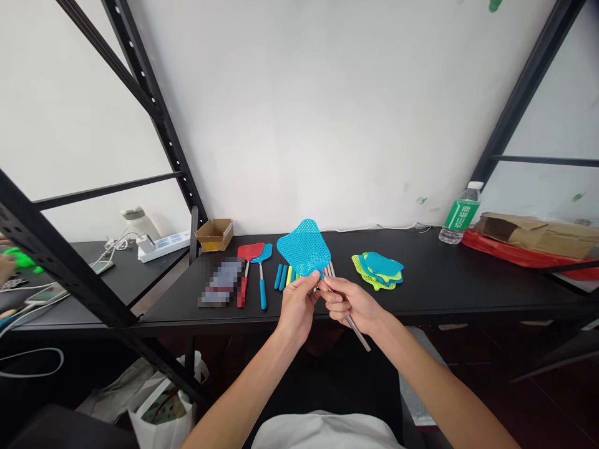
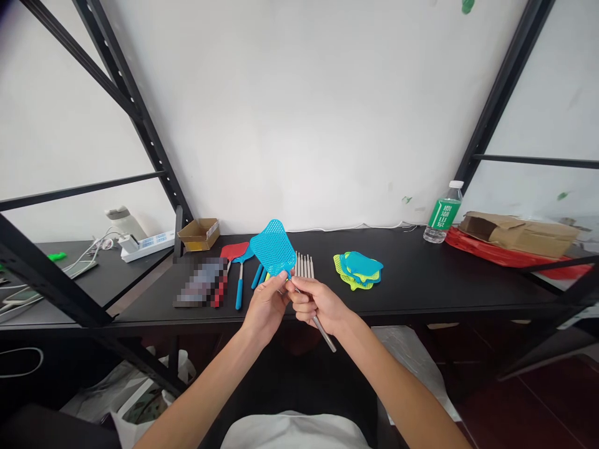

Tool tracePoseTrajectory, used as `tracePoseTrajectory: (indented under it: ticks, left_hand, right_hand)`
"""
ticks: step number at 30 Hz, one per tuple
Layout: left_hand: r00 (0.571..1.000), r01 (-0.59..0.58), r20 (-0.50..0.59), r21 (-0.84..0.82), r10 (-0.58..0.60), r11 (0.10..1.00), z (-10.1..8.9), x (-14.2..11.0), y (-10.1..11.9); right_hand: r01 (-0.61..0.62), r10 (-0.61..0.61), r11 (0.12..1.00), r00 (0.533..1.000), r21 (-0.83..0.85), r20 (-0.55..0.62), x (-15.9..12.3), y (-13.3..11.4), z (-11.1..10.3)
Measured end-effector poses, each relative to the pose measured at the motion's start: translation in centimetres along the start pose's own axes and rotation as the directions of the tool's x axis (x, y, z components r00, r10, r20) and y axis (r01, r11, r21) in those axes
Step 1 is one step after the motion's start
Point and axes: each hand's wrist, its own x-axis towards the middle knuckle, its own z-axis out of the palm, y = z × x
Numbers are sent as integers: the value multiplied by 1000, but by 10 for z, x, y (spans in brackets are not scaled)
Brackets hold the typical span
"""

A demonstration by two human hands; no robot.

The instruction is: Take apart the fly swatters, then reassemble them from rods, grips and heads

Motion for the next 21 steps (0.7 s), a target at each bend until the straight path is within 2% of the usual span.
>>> tracePoseTrajectory:
  ticks: [4, 7, 8, 12, 17, 21]
  left_hand:
    - [979, -61, -195, -40, 52, 997, -5, 7, 6]
    - [916, -170, -373, -26, 148, 985, -16, 15, 27]
    - [902, -198, -393, -11, 178, 980, -21, 17, 35]
    - [893, -256, -378, 18, 243, 967, -32, 21, 55]
    - [913, -240, -328, 49, 243, 969, -32, 21, 45]
    - [924, -225, -298, 85, 241, 971, -32, 21, 42]
  right_hand:
    - [95, -112, 974, 991, -208, -74, 1, 7, 2]
    - [114, -185, 913, 972, -392, -147, 1, 9, -1]
    - [113, -205, 900, 962, -421, -180, 2, 8, -5]
    - [176, -337, 875, 891, -452, -304, 12, -6, -32]
    - [209, -386, 890, 819, -404, -425, 36, -24, -75]
    - [158, -422, 866, 739, -475, -525, 56, -25, -93]
